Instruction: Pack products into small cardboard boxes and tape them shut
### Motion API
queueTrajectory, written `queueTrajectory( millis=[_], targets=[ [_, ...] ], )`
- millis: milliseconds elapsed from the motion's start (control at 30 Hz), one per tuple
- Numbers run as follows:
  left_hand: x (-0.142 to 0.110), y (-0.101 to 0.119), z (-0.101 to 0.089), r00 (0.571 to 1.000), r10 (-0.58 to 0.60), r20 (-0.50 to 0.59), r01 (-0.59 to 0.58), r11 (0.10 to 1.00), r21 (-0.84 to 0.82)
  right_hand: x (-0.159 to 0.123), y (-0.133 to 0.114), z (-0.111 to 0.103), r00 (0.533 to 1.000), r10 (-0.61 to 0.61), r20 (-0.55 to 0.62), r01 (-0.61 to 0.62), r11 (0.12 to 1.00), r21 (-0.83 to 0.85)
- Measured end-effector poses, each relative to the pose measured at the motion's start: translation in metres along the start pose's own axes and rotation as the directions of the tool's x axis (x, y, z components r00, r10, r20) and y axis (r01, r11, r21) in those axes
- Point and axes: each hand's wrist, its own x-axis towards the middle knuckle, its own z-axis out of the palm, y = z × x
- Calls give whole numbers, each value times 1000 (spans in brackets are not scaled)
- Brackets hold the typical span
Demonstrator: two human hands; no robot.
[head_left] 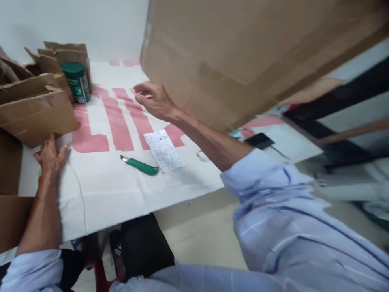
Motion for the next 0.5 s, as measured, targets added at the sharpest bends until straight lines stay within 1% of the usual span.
queueTrajectory(
  millis=[67,100,133,167,200,267,333,433,500],
  targets=[
    [2,7,-5,999,-6,47,3,998,64,-57,7,-51,997,54,-60,-54,999,1],
    [2,10,-7,998,-2,67,-4,996,84,-85,12,-71,991,93,-93,-93,996,6],
    [2,13,-10,998,1,68,-6,997,82,-112,18,-86,983,140,-122,-140,990,13],
    [2,16,-13,998,-6,60,2,997,72,-137,25,-96,971,192,-145,-191,981,22],
    [2,18,-16,999,-14,49,11,998,56,-161,32,-102,957,247,-155,-245,969,30],
    [3,20,-19,999,-30,27,29,1000,10,-203,44,-101,921,356,-157,-355,934,33],
    [5,17,-21,1000,-23,-1,23,998,-58,-238,52,-88,890,434,-137,-439,898,-7],
    [8,10,-23,1000,-2,-23,-1,992,-129,-277,54,-62,897,434,-76,-440,894,-88],
    [7,6,-25,999,41,-34,-45,991,-125,-292,52,-47,907,411,-92,-420,899,-128]
  ],
)
